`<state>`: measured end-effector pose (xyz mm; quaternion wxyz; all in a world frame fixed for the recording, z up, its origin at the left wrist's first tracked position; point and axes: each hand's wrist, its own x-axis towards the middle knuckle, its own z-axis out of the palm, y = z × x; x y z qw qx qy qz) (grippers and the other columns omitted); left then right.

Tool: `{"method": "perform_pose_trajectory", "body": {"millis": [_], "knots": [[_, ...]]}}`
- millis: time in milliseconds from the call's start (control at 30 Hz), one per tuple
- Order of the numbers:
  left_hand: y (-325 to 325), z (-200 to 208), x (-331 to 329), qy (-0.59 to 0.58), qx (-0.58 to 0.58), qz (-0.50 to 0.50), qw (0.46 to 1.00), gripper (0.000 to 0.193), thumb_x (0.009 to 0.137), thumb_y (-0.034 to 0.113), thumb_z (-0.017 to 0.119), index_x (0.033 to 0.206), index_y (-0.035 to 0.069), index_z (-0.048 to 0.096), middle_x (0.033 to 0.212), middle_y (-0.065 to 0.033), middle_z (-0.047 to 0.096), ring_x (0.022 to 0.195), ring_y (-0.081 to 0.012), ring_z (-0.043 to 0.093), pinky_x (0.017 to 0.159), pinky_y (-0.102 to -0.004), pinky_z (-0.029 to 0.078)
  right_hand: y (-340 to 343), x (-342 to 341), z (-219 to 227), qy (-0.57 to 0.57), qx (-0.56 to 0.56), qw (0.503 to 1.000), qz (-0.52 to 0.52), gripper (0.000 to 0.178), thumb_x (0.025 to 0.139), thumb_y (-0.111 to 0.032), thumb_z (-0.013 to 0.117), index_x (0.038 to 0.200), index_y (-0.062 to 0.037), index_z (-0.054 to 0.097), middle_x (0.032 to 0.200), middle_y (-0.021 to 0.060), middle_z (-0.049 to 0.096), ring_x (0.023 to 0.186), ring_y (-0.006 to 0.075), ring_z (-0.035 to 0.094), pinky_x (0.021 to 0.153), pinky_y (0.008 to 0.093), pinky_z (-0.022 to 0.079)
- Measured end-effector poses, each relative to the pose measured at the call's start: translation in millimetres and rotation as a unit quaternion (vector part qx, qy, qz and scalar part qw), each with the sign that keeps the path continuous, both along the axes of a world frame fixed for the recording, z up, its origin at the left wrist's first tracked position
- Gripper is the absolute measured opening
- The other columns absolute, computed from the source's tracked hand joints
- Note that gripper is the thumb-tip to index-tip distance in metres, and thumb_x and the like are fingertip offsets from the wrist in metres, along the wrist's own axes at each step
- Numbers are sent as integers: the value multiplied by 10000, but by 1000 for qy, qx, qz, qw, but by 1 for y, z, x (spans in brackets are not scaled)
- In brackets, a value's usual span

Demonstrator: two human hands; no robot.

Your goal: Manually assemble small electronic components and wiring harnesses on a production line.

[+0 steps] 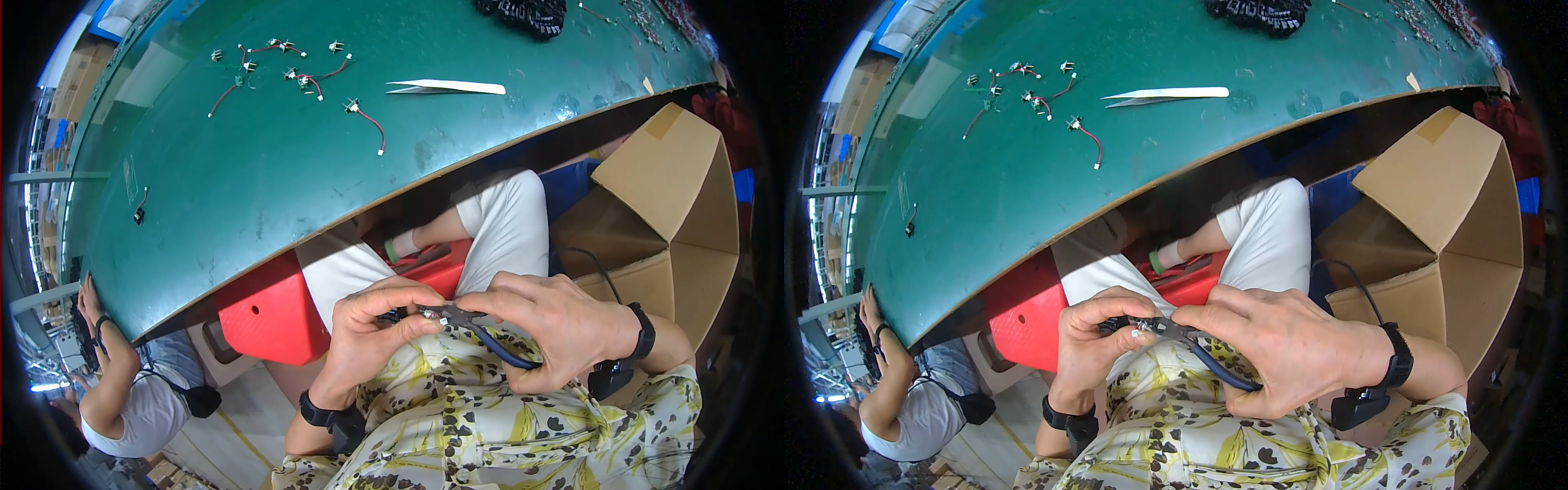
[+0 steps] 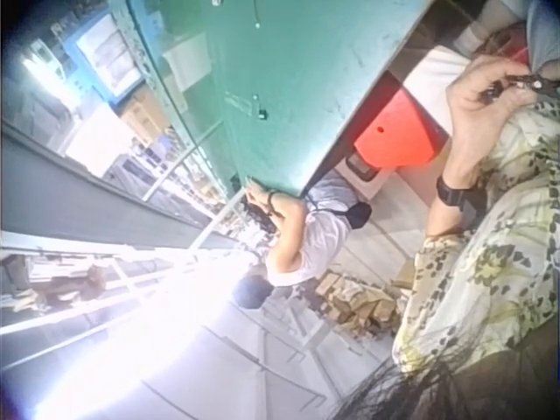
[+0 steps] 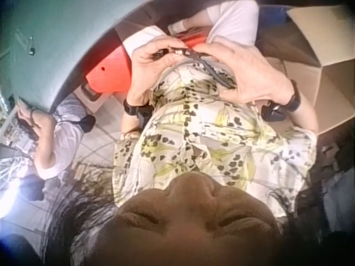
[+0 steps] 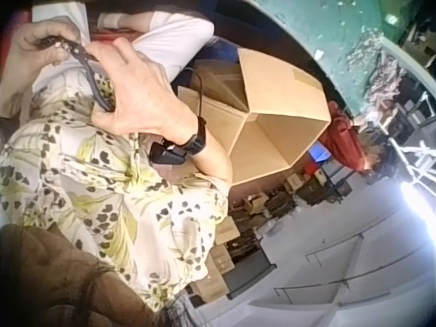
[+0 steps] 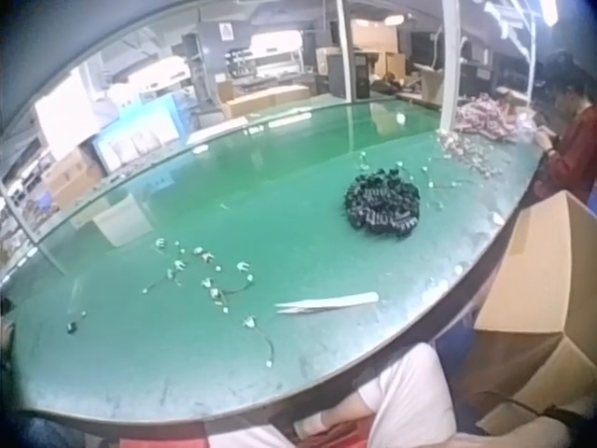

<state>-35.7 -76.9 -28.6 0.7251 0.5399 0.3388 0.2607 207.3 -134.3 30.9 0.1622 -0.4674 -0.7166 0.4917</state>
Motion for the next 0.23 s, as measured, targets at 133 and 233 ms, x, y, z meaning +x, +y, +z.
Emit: {"method": "perform_pose_trajectory", "body": {"millis": [133, 233], "knots": [[-3, -1, 0, -13, 2, -3, 1000, 258, 766, -11, 758, 1019, 15, 710, 969, -83, 690, 891, -147, 635, 813, -278, 508, 1, 1, 7, -23, -49, 998, 32, 762, 674, -214, 722, 1350, -52, 410, 1067, 151, 521, 856, 340, 616, 711, 430, 539], [-4, -1, -1, -15, -11, -6, 1000, 262, 770, -8, 756, 1027, 20, 712, 984, -91, 694, 910, -159, 640, 823, -282, 508, -4, 0, 1, 15, -60, 998, 22, 764, 692, -221, 717, 1370, -65, 402, 1091, 153, 525, 860, 334, 620, 715, 426, 542]]}}
